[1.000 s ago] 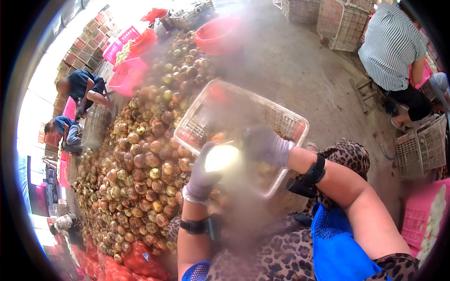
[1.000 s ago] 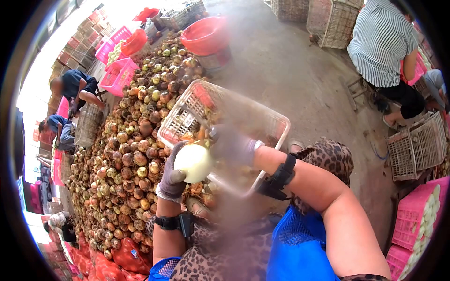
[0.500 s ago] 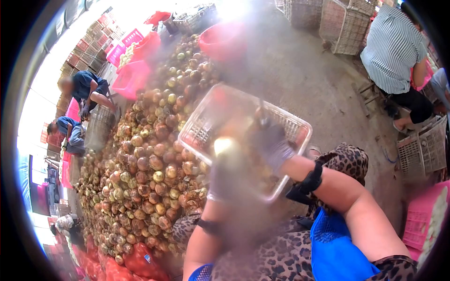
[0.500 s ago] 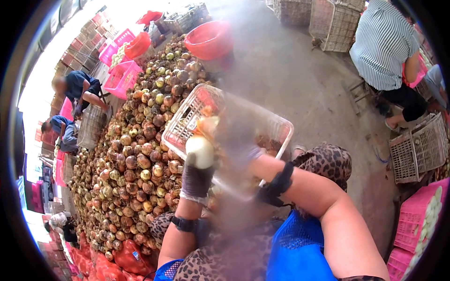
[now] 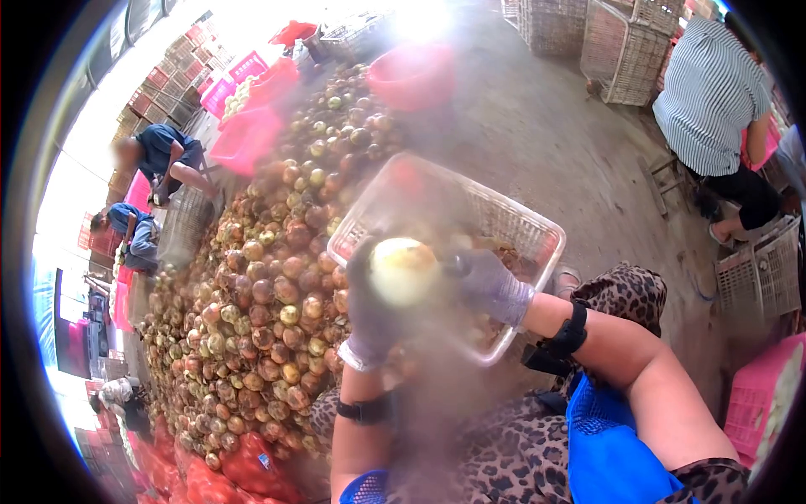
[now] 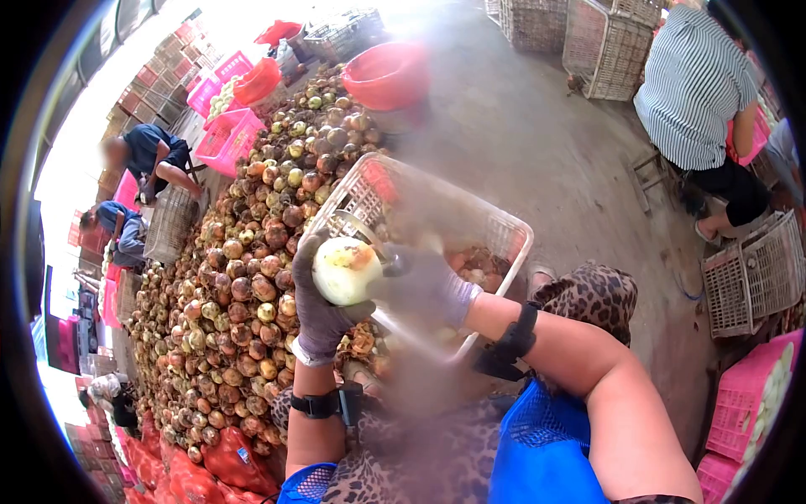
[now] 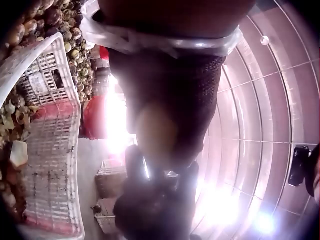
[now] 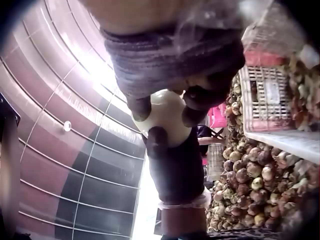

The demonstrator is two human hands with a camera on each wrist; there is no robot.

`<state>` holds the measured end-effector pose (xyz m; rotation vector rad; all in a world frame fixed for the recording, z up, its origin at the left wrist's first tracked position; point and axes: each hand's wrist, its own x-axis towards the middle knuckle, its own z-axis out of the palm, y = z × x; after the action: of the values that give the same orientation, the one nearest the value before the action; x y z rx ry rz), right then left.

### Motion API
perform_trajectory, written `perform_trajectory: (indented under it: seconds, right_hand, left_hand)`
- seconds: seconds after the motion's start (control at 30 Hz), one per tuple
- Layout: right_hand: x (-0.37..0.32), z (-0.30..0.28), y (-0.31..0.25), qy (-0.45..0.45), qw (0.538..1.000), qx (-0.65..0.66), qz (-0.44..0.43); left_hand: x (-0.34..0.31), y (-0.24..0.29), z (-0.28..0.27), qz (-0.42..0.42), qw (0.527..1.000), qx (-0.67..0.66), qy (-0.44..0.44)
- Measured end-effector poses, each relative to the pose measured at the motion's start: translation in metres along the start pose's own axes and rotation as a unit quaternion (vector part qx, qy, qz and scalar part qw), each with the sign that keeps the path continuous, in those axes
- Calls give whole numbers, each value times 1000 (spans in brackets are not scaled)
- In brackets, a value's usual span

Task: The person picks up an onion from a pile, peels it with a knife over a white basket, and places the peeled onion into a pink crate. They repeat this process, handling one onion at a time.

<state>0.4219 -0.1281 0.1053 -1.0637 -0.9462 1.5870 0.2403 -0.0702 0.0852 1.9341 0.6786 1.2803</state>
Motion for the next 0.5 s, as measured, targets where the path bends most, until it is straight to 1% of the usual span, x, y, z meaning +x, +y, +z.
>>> perform_trajectory:
  seconds: [0.07, 0.1, 0.13, 0.17, 0.2, 0.3, 0.33, 0.37, 0.43, 0.47, 0.5]
  right_hand:
    - [5, 6, 7, -10, 998, 27, -59]
    - [7, 9, 6, -16, 995, 41, -88]
    - [6, 8, 2, 1, 991, -72, -112]
    - [3, 8, -4, 19, 974, -184, -134]
    - [1, 8, -8, 37, 943, -293, -152]
    - [1, 5, -9, 89, 870, -409, -260]
    - [5, 2, -5, 78, 848, -451, -267]
    - [10, -2, 2, 67, 825, -491, -273]
    - [15, -6, 6, 46, 800, -516, -304]
    - [16, -7, 5, 36, 800, -501, -329]
    - [19, -11, 9, 32, 788, -508, -346]
  left_hand:
    - [-3, -4, 1, -30, 998, -31, 43]
    - [-6, -8, 2, -78, 994, -48, 60]
    - [-7, -10, 4, -127, 987, -65, 77]
    - [-9, -11, 6, -173, 971, -139, 93]
    - [-8, -6, 8, -217, 946, -212, 116]
    - [-3, 6, 1, -240, 956, -140, 93]
    - [-3, 7, 0, -245, 954, -142, 93]
    - [-4, 6, 0, -223, 963, -127, 83]
    - [-4, 1, -2, -176, 978, -97, 62]
    - [-8, -3, -2, -176, 976, -108, 76]
    - [-8, -2, -3, -172, 978, -96, 72]
